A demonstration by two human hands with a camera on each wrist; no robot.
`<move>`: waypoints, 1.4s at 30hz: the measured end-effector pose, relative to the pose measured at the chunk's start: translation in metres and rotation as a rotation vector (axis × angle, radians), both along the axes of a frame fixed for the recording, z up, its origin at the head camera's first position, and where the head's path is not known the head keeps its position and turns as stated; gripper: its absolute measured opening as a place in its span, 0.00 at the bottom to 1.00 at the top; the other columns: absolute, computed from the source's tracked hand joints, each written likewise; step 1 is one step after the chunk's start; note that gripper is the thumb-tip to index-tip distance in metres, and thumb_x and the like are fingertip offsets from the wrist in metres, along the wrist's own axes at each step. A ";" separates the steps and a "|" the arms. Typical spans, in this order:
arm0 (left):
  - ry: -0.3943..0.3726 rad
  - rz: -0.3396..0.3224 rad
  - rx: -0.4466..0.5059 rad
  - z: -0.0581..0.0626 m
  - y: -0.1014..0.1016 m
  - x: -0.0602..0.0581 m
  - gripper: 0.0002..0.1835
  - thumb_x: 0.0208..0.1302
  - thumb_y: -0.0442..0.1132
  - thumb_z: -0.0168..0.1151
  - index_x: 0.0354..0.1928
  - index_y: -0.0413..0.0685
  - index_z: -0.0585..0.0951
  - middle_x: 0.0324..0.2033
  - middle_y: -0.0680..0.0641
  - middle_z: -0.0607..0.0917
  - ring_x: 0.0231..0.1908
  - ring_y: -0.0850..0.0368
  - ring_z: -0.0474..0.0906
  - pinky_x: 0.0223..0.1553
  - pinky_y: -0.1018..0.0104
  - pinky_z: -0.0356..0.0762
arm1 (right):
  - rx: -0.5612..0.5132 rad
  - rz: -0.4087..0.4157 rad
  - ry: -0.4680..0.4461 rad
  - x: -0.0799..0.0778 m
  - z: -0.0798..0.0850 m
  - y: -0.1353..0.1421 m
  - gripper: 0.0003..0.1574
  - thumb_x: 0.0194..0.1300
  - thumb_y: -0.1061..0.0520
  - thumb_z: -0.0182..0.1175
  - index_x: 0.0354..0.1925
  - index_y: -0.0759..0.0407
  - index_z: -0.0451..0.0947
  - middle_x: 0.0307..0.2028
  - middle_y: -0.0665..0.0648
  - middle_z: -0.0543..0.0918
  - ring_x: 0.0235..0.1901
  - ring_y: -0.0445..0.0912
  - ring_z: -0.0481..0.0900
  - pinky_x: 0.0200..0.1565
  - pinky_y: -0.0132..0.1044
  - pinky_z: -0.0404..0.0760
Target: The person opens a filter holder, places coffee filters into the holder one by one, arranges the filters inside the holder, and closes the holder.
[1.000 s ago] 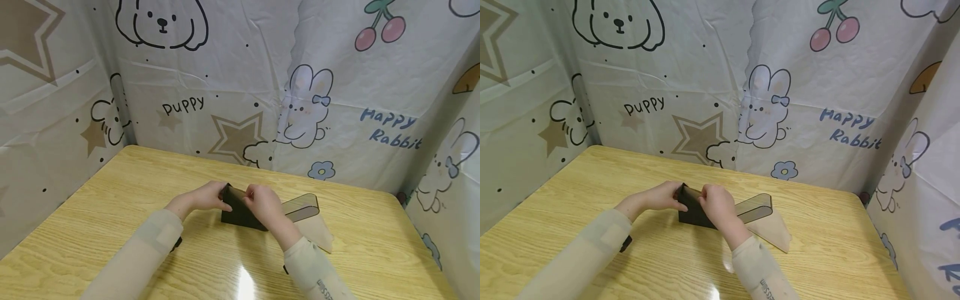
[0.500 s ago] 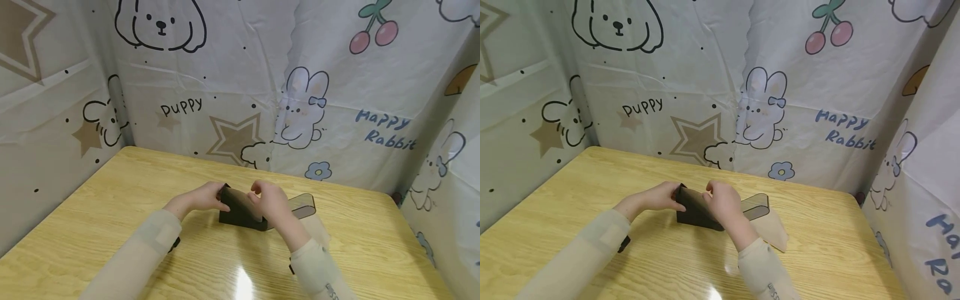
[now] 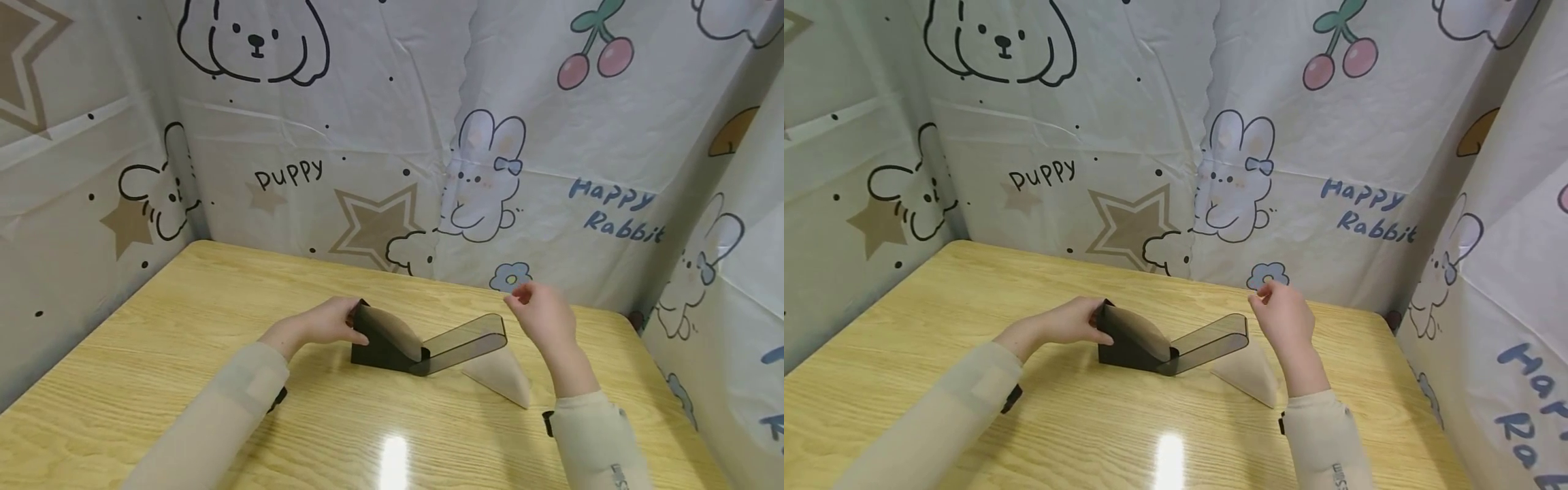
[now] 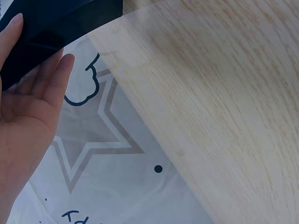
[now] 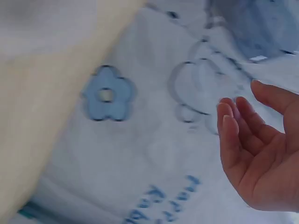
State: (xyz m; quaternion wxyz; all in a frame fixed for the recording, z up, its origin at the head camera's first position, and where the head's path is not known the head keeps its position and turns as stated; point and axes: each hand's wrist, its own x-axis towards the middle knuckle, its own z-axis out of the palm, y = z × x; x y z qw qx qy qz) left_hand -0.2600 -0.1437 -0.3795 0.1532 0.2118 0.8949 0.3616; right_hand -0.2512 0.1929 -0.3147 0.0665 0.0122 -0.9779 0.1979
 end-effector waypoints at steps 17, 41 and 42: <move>0.000 -0.009 0.011 -0.001 0.001 0.000 0.14 0.56 0.39 0.68 0.40 0.44 0.73 0.35 0.48 0.77 0.35 0.58 0.70 0.38 0.65 0.72 | 0.198 -0.015 -0.438 -0.014 -0.092 0.019 0.31 0.56 0.48 0.63 0.47 0.72 0.71 0.40 0.66 0.79 0.34 0.52 0.74 0.38 0.51 0.75; -0.016 -0.004 0.030 0.003 0.001 0.001 0.16 0.57 0.38 0.67 0.45 0.44 0.73 0.41 0.46 0.79 0.48 0.51 0.77 0.51 0.57 0.76 | -0.203 0.059 -0.380 -0.020 -0.082 0.054 0.18 0.60 0.60 0.57 0.16 0.57 0.65 0.13 0.48 0.64 0.16 0.40 0.61 0.21 0.31 0.64; -0.016 -0.004 0.031 0.003 0.001 0.001 0.16 0.57 0.38 0.67 0.45 0.44 0.73 0.41 0.46 0.79 0.48 0.51 0.77 0.51 0.57 0.76 | -0.221 0.059 -0.378 -0.020 -0.080 0.056 0.15 0.61 0.60 0.57 0.19 0.60 0.69 0.15 0.49 0.67 0.18 0.41 0.64 0.22 0.32 0.67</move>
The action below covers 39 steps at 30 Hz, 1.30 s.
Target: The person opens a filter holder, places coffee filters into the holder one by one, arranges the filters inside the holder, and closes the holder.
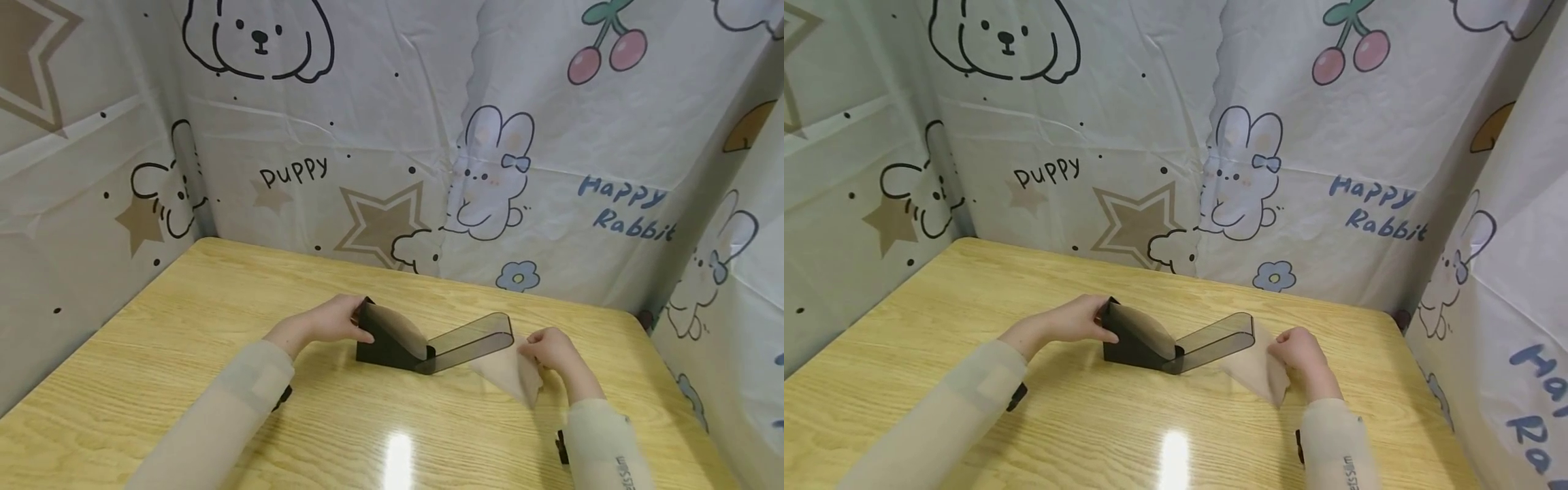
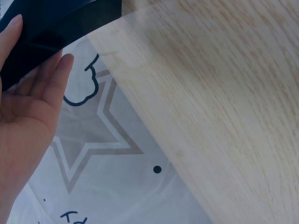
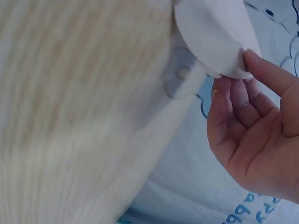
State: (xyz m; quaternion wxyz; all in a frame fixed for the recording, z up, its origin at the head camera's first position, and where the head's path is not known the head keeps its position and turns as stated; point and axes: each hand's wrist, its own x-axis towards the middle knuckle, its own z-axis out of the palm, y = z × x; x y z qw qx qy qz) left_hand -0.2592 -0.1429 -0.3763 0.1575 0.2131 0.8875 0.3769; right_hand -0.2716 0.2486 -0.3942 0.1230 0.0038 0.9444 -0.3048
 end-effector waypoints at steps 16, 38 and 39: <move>-0.018 -0.010 0.023 0.002 -0.001 0.001 0.17 0.58 0.38 0.66 0.47 0.44 0.74 0.45 0.46 0.80 0.52 0.49 0.76 0.52 0.58 0.75 | 0.024 0.010 0.103 0.005 0.028 0.012 0.16 0.63 0.55 0.58 0.38 0.69 0.78 0.30 0.58 0.80 0.30 0.49 0.76 0.30 0.35 0.72; -0.012 -0.019 0.021 0.001 -0.001 0.001 0.16 0.57 0.38 0.66 0.47 0.46 0.76 0.45 0.48 0.81 0.53 0.50 0.76 0.55 0.56 0.73 | 0.015 0.016 0.221 0.016 0.069 0.008 0.17 0.66 0.56 0.55 0.40 0.72 0.77 0.26 0.57 0.79 0.29 0.46 0.73 0.29 0.34 0.75; -0.012 -0.020 0.021 0.002 -0.001 0.001 0.15 0.57 0.38 0.66 0.47 0.46 0.76 0.45 0.48 0.81 0.53 0.50 0.76 0.55 0.56 0.73 | 0.013 0.014 0.228 0.016 0.070 0.007 0.17 0.67 0.56 0.55 0.41 0.72 0.77 0.27 0.58 0.79 0.29 0.46 0.74 0.29 0.34 0.75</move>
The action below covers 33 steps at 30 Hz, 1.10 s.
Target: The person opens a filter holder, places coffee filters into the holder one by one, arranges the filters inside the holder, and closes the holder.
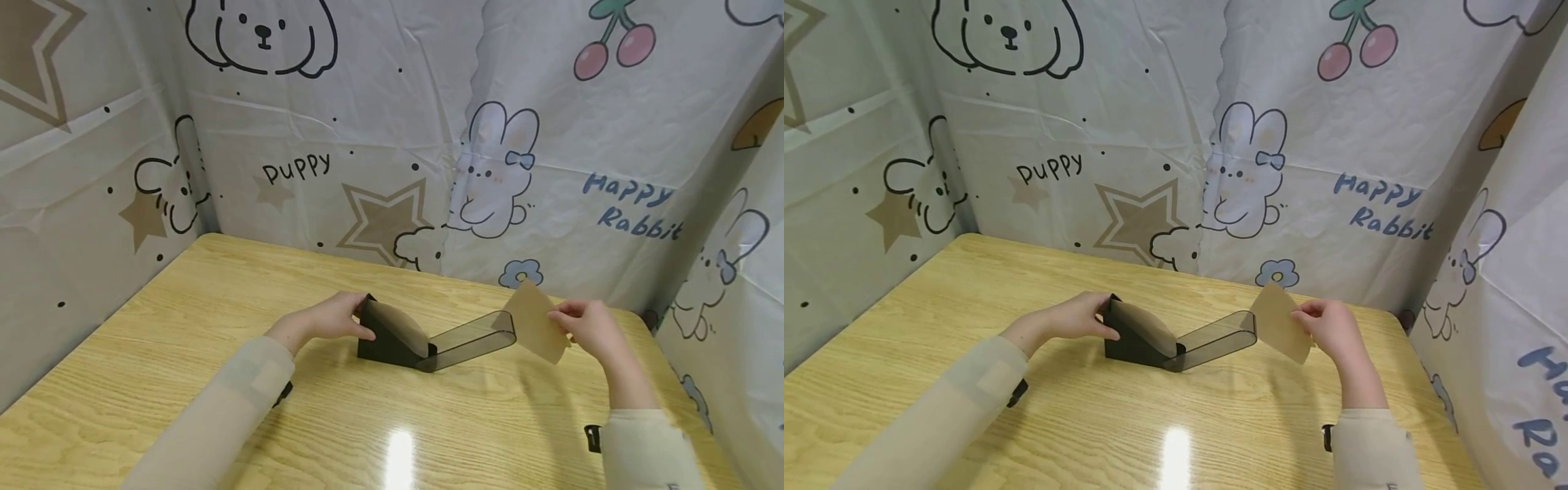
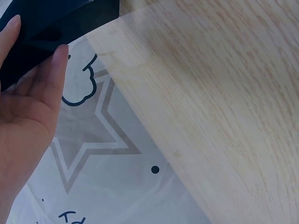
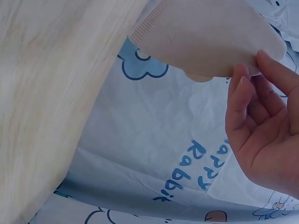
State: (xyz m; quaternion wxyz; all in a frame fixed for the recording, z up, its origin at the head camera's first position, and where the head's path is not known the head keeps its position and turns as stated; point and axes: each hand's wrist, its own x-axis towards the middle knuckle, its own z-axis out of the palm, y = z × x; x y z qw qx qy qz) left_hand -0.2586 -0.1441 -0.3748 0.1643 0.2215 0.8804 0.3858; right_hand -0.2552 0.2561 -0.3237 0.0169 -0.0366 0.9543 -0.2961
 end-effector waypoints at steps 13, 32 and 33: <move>-0.013 -0.005 0.019 -0.001 0.000 -0.001 0.16 0.58 0.38 0.66 0.48 0.47 0.75 0.47 0.48 0.80 0.54 0.49 0.75 0.55 0.56 0.73 | -0.018 -0.022 0.092 0.008 0.024 -0.007 0.23 0.69 0.51 0.53 0.45 0.72 0.77 0.33 0.65 0.81 0.33 0.52 0.77 0.29 0.33 0.76; 0.011 -0.016 0.028 -0.004 -0.002 -0.001 0.16 0.58 0.37 0.66 0.47 0.45 0.75 0.46 0.47 0.80 0.52 0.49 0.76 0.53 0.58 0.75 | -0.015 -0.059 0.219 0.019 0.058 -0.031 0.24 0.69 0.46 0.52 0.45 0.67 0.78 0.32 0.61 0.79 0.32 0.48 0.74 0.28 0.28 0.74; 0.011 -0.018 0.027 -0.004 -0.002 -0.001 0.16 0.58 0.36 0.66 0.47 0.45 0.75 0.46 0.47 0.81 0.52 0.49 0.76 0.53 0.58 0.75 | -0.015 -0.060 0.222 0.020 0.060 -0.032 0.24 0.69 0.46 0.52 0.45 0.67 0.78 0.33 0.61 0.79 0.32 0.47 0.74 0.29 0.28 0.74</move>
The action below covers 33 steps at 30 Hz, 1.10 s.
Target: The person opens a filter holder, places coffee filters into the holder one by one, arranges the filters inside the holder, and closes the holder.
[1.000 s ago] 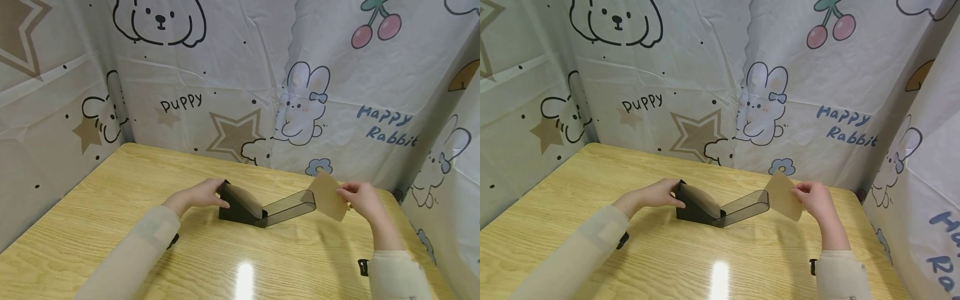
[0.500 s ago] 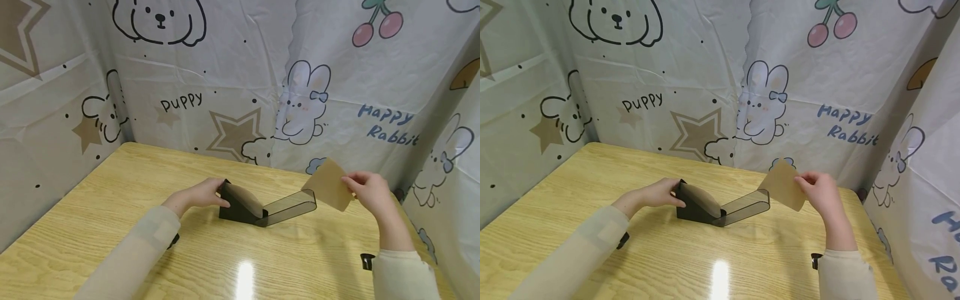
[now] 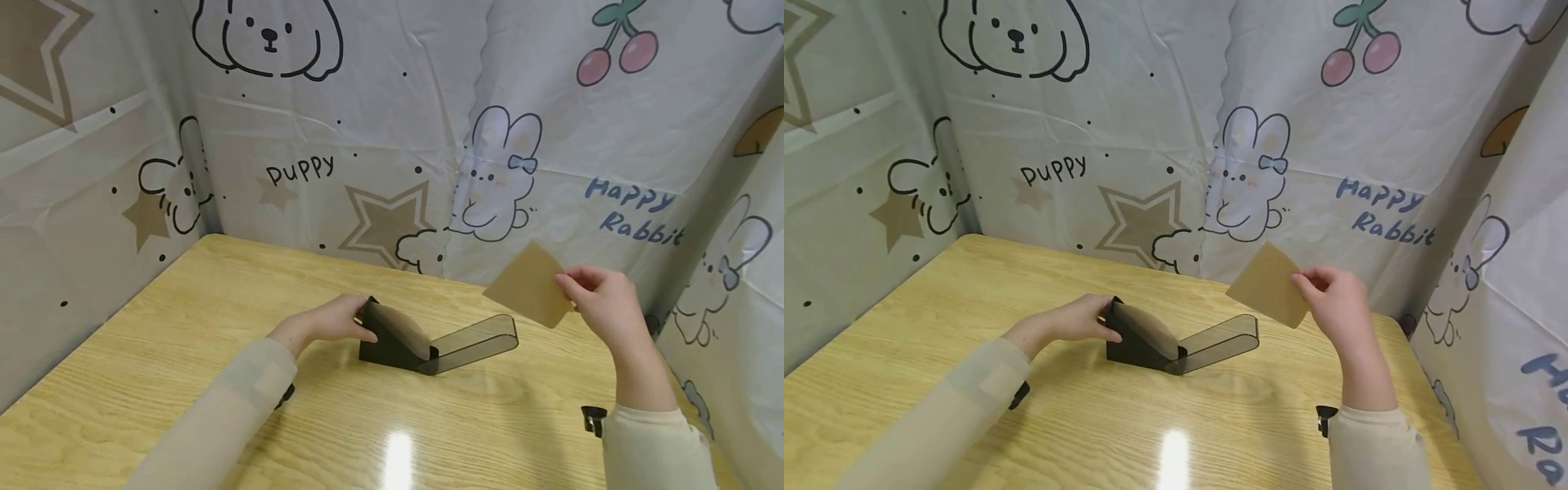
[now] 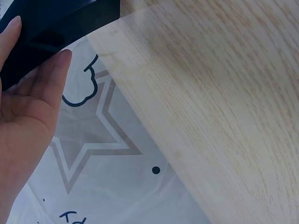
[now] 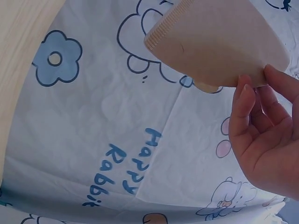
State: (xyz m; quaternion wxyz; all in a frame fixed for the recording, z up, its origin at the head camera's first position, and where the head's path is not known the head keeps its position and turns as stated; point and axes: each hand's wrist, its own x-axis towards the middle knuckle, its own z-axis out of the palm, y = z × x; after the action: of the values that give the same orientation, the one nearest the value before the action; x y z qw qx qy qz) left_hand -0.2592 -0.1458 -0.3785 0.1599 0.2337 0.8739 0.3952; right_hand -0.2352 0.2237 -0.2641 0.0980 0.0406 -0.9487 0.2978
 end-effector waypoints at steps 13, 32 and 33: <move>-0.002 0.000 -0.009 0.000 0.001 0.000 0.17 0.58 0.37 0.66 0.49 0.45 0.75 0.46 0.47 0.81 0.53 0.48 0.76 0.53 0.58 0.75 | -0.082 0.051 0.095 0.006 0.009 -0.027 0.19 0.67 0.53 0.56 0.42 0.70 0.80 0.28 0.59 0.80 0.23 0.34 0.71 0.26 0.25 0.74; 0.004 -0.001 -0.023 0.001 0.000 0.000 0.18 0.58 0.37 0.65 0.50 0.45 0.74 0.48 0.46 0.81 0.54 0.48 0.75 0.53 0.58 0.75 | -0.159 0.139 0.079 0.002 0.003 -0.069 0.15 0.65 0.55 0.58 0.40 0.67 0.81 0.30 0.62 0.82 0.25 0.38 0.74 0.28 0.27 0.76; 0.004 -0.001 -0.024 0.001 0.000 0.000 0.18 0.58 0.37 0.65 0.51 0.45 0.74 0.48 0.46 0.81 0.54 0.48 0.75 0.53 0.58 0.75 | -0.156 0.144 0.073 0.001 0.001 -0.071 0.15 0.65 0.55 0.58 0.40 0.67 0.81 0.31 0.63 0.82 0.25 0.39 0.74 0.28 0.28 0.76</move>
State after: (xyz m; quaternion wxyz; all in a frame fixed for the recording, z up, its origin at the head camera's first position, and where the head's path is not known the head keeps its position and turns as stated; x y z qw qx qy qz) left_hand -0.2588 -0.1454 -0.3774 0.1611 0.2331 0.8788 0.3840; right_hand -0.2337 0.1532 -0.2631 0.1137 0.1120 -0.9130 0.3756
